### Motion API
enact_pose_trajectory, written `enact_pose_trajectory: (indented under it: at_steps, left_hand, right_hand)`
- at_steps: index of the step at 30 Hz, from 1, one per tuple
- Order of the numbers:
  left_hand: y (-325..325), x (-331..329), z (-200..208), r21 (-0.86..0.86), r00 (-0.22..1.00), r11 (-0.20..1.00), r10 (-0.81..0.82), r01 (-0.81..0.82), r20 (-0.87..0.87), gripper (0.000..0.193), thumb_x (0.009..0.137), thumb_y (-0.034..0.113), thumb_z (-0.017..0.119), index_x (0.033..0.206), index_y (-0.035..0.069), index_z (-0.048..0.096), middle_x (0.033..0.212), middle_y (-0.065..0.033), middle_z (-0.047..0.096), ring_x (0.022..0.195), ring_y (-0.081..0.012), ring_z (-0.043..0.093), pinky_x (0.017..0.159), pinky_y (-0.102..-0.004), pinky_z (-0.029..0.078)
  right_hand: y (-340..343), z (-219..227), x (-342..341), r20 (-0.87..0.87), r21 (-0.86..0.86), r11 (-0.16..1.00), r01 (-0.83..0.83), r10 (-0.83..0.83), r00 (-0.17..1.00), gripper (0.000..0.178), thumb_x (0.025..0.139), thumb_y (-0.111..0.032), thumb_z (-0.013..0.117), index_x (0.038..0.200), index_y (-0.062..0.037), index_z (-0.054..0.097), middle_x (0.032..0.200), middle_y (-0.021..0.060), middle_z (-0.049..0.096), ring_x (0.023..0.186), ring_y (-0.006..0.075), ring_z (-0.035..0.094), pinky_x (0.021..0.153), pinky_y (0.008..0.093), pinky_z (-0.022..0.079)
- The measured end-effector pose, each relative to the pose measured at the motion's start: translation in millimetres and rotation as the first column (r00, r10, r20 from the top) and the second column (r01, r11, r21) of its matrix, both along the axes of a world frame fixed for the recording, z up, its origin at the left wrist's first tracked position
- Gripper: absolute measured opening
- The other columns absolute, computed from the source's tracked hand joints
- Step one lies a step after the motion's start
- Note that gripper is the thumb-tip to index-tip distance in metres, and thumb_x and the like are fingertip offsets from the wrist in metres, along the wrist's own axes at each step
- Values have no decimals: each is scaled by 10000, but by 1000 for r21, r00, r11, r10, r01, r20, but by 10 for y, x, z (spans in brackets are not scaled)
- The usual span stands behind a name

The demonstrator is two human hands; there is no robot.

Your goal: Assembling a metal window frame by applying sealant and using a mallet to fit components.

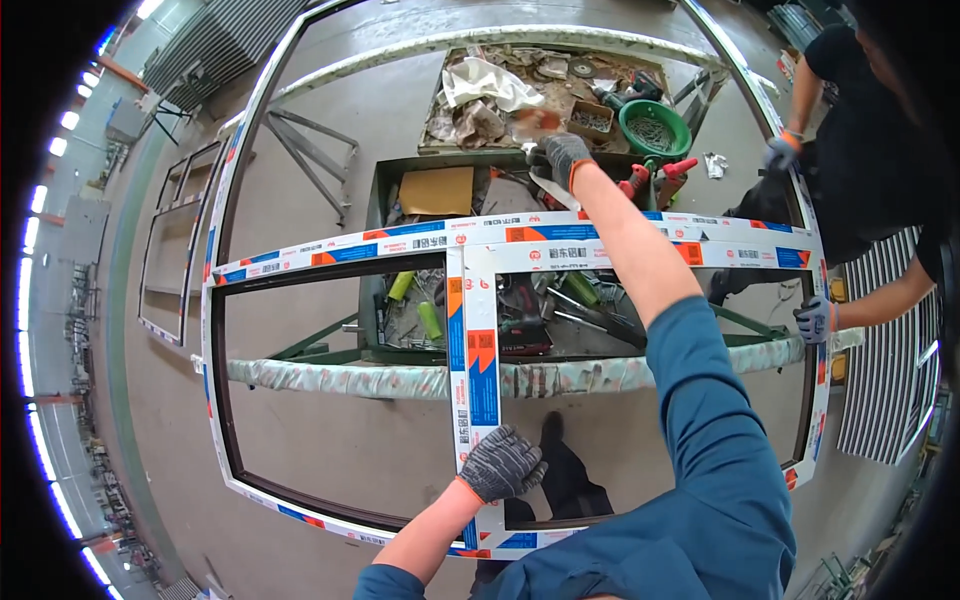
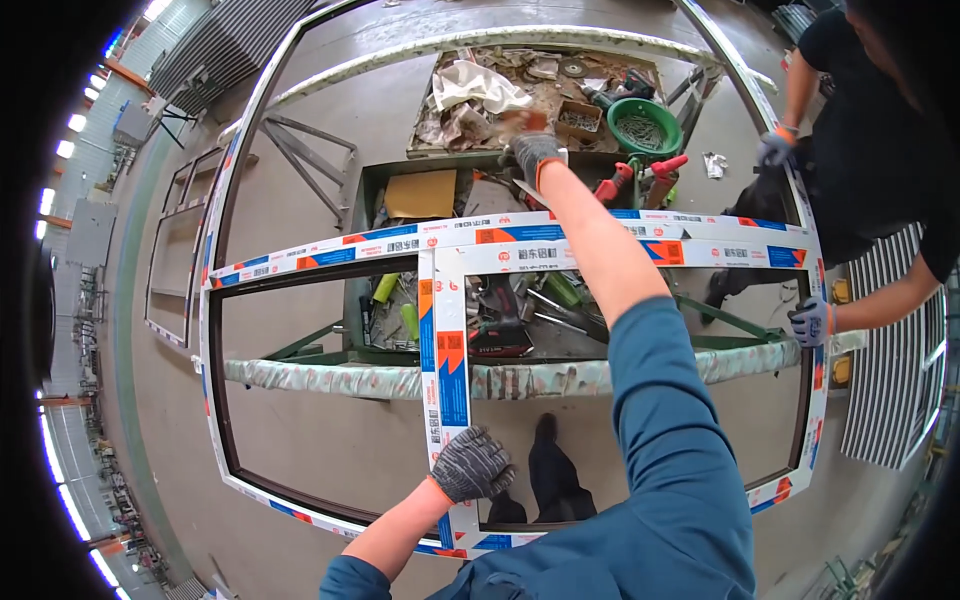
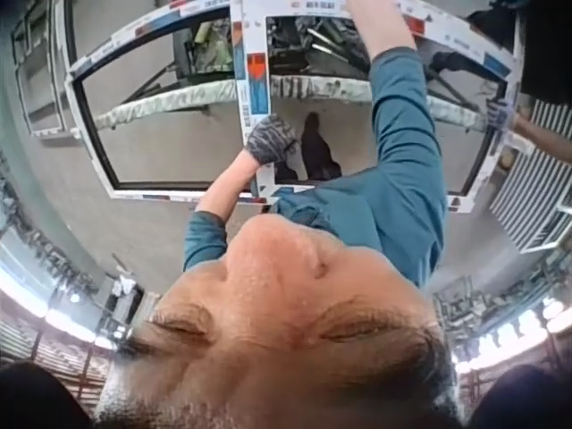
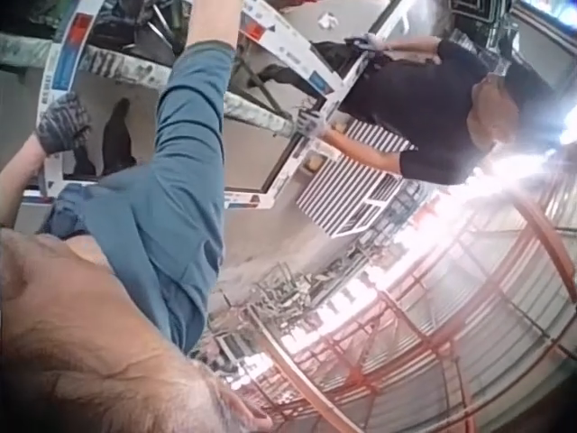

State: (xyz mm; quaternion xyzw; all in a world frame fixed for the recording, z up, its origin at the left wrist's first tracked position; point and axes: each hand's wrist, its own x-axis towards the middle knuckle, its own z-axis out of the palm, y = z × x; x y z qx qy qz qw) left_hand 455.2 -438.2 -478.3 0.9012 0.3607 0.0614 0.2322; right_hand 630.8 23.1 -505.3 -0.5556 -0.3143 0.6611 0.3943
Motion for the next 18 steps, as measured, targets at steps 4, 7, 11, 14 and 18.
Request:
enact_pose_trajectory:
  at_steps: [4,7,11,14,18]
  left_hand:
    - [-99,-94,-66,35,999,998,50,-50,5,204,796,318,621,768,115,620,730,-85,593,755,-273,609,917,-431,439]
    - [-80,33,-41,37,1000,999,16,-15,-12,201,797,319,620,773,119,623,733,-85,596,769,-273,610,922,-434,435]
    - [-83,-69,15,39,998,999,32,-30,-53,210,789,329,624,771,120,621,735,-89,594,780,-273,608,907,-437,426]
    - [-78,-84,115,1,995,1000,14,-14,-94,226,779,346,625,774,120,611,742,-91,590,775,-283,603,879,-438,427]
    - [-40,-30,28,71,991,994,77,-84,107,238,742,273,672,891,92,628,879,-112,616,868,-300,604,883,-459,444]
  right_hand:
    - [-1389,351,-30,-92,333,941,59,-30,995,171,925,-159,575,1028,-29,617,791,63,652,604,116,591,534,258,472]
    - [-2549,453,388,184,309,948,-81,24,983,193,943,-191,586,1025,-21,631,775,37,636,608,87,561,556,256,454]
    - [-3560,-335,503,681,492,823,-285,-159,714,202,875,-138,614,1048,-34,623,905,102,633,821,217,617,706,343,489]
    - [-3840,-595,565,751,658,567,-495,-453,480,261,775,-106,639,1031,-56,625,958,182,617,931,368,584,867,453,458]
    - [-3497,-419,501,875,381,844,-378,-197,441,228,864,-238,611,984,-51,662,901,222,654,855,401,619,776,467,490]
